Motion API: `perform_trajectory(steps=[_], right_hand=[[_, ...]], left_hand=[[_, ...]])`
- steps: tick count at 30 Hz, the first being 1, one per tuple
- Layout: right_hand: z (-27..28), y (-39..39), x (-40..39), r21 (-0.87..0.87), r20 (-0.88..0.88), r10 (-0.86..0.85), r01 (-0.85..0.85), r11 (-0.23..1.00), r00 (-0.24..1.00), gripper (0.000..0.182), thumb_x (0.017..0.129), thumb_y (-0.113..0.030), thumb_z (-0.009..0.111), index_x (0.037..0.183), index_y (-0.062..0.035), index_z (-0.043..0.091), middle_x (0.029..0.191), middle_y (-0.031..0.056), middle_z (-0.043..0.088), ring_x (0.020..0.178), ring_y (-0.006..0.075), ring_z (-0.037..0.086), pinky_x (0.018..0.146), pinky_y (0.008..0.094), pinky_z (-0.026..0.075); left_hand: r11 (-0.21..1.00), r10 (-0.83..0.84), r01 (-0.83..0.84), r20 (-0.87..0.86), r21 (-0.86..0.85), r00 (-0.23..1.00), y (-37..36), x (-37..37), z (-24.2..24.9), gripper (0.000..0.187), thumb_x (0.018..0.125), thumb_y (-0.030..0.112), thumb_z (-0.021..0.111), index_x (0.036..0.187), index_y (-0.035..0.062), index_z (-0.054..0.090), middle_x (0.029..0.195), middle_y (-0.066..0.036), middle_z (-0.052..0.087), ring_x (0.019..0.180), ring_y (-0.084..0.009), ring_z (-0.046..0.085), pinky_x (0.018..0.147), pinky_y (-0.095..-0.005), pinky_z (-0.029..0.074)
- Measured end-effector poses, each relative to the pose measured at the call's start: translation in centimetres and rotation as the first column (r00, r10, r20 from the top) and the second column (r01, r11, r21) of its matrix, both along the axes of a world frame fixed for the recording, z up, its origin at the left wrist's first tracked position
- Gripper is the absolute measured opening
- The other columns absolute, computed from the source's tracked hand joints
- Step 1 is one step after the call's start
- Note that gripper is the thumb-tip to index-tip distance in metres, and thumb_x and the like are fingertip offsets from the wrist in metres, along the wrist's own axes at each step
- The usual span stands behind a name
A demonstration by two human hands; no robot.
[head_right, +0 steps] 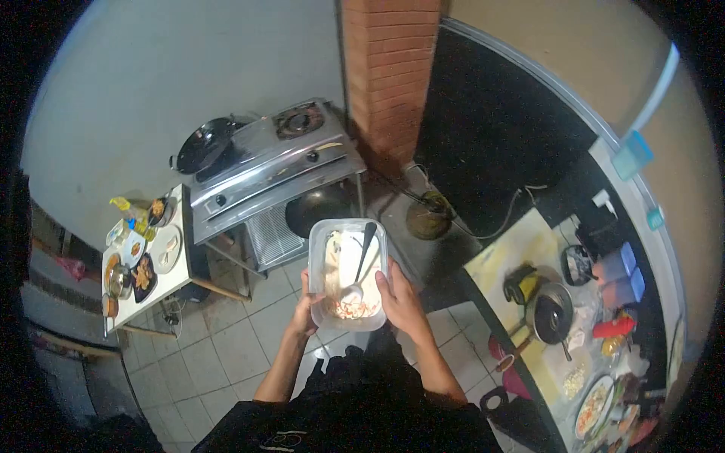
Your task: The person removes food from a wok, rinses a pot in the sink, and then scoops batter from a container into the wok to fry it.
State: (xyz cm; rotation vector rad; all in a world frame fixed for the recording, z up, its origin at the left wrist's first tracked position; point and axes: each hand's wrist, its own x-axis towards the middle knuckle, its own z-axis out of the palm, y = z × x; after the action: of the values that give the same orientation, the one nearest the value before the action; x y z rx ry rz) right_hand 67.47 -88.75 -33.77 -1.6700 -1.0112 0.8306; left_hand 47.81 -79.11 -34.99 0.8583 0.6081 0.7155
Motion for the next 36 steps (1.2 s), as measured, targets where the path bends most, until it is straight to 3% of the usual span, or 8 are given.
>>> perform_trajectory(steps=[3, 6, 10, 13, 21, 26, 33, 36], right_hand=[[6.8, 5.4, -2.8, 0.228, 0.441, -0.031, -0.079, 0.97, 0.897, 0.048, 0.096, -0.029, 0.054, 0.135, -0.0004, 0.048, 0.132, 0.0198, 0.049, 0.119, 0.0376, 0.049, 0.1, 0.0425, 0.039], [8.6, 11.6, -4.4, 0.139, 0.86, 0.152, -0.509, 0.85, 0.488, 0.042, 0.089, -0.021, 0.058, 0.128, -0.0039, 0.057, 0.129, 0.0142, 0.05, 0.115, 0.0341, 0.047, 0.095, 0.0434, 0.04], [8.5, 20.8, -7.3, 0.003, 0.986, 0.096, -0.597, 0.802, 0.134, 0.032, 0.078, -0.01, 0.058, 0.107, -0.0025, 0.067, 0.124, 0.0094, 0.052, 0.112, 0.0292, 0.047, 0.089, 0.0384, 0.039], [8.4, 26.7, -8.9, -0.122, 0.983, 0.182, -0.629, 0.768, 0.032, 0.021, 0.077, -0.011, 0.058, 0.092, -0.0009, 0.069, 0.115, 0.0079, 0.053, 0.107, 0.0274, 0.048, 0.088, 0.0392, 0.039], [13.3, 36.0, -10.9, -0.171, 0.971, 0.237, -0.744, 0.646, -0.017, 0.012, 0.073, -0.009, 0.06, 0.068, -0.0033, 0.069, 0.083, 0.0061, 0.06, 0.094, 0.0223, 0.054, 0.084, 0.0373, 0.038], [14.8, 40.0, -12.3, -0.184, 0.96, 0.278, -0.682, 0.707, 0.029, 0.014, 0.076, -0.006, 0.059, 0.089, -0.0012, 0.06, 0.081, 0.0109, 0.06, 0.077, 0.0234, 0.064, 0.072, 0.0344, 0.049], [12.9, 44.4, -15.5, -0.116, 0.907, 0.339, -0.626, 0.771, 0.25, 0.03, 0.075, 0.006, 0.057, 0.105, 0.0063, 0.056, 0.1, 0.0219, 0.058, 0.08, 0.0336, 0.067, 0.08, 0.0421, 0.053], [11.4, 44.1, -16.3, -0.057, 0.903, 0.338, -0.706, 0.706, 0.266, 0.033, 0.075, 0.003, 0.057, 0.108, 0.0031, 0.06, 0.09, 0.015, 0.055, 0.076, 0.0302, 0.062, 0.07, 0.0388, 0.051]], left_hand=[[0.991, 0.132, -0.133, 0.014, 0.022, 0.991, 2.9, -2.8, -0.4, 0.076, 0.065, 0.018, 0.054, 0.132, 0.0106, 0.02, 0.127, -0.015, 0.034, 0.124, -0.0265, 0.039, 0.1, -0.0379, 0.041], [0.975, 0.222, -0.224, 0.084, 0.014, 0.971, 6.0, -5.5, -0.8, 0.078, 0.062, 0.016, 0.051, 0.133, 0.0092, 0.019, 0.128, -0.017, 0.033, 0.122, -0.0269, 0.041, 0.1, -0.0374, 0.04], [0.794, 0.439, -0.334, -0.099, 0.507, 0.893, 12.6, -8.5, -2.6, 0.079, 0.061, 0.017, 0.051, 0.133, 0.006, 0.02, 0.123, -0.018, 0.035, 0.115, -0.0257, 0.043, 0.099, -0.0365, 0.037], [0.838, 0.422, -0.324, -0.144, 0.439, 0.895, 16.3, -10.1, 1.6, 0.078, 0.061, 0.018, 0.051, 0.132, 0.0036, 0.022, 0.123, -0.019, 0.036, 0.117, -0.0263, 0.041, 0.101, -0.0362, 0.035], [0.674, 0.565, -0.357, -0.14, 0.646, 0.813, 27.7, -14.8, -2.3, 0.079, 0.063, 0.016, 0.047, 0.135, 0.0028, 0.017, 0.123, -0.021, 0.038, 0.112, -0.0284, 0.049, 0.096, -0.037, 0.041], [0.74, 0.556, -0.449, -0.08, 0.501, 0.827, 31.1, -16.0, 0.3, 0.084, 0.062, 0.018, 0.048, 0.137, 0.0022, 0.015, 0.125, -0.021, 0.038, 0.114, -0.0294, 0.049, 0.095, -0.0374, 0.043], [0.744, 0.536, -0.417, -0.092, 0.522, 0.839, 35.1, -17.0, 2.7, 0.09, 0.06, 0.024, 0.05, 0.139, -0.0002, 0.015, 0.13, -0.021, 0.036, 0.116, -0.0296, 0.049, 0.098, -0.0389, 0.042], [0.693, 0.573, -0.445, -0.057, 0.568, 0.818, 37.2, -18.3, 0.8, 0.091, 0.06, 0.025, 0.05, 0.14, -0.0011, 0.015, 0.132, -0.02, 0.034, 0.12, -0.0298, 0.047, 0.102, -0.0402, 0.039]])
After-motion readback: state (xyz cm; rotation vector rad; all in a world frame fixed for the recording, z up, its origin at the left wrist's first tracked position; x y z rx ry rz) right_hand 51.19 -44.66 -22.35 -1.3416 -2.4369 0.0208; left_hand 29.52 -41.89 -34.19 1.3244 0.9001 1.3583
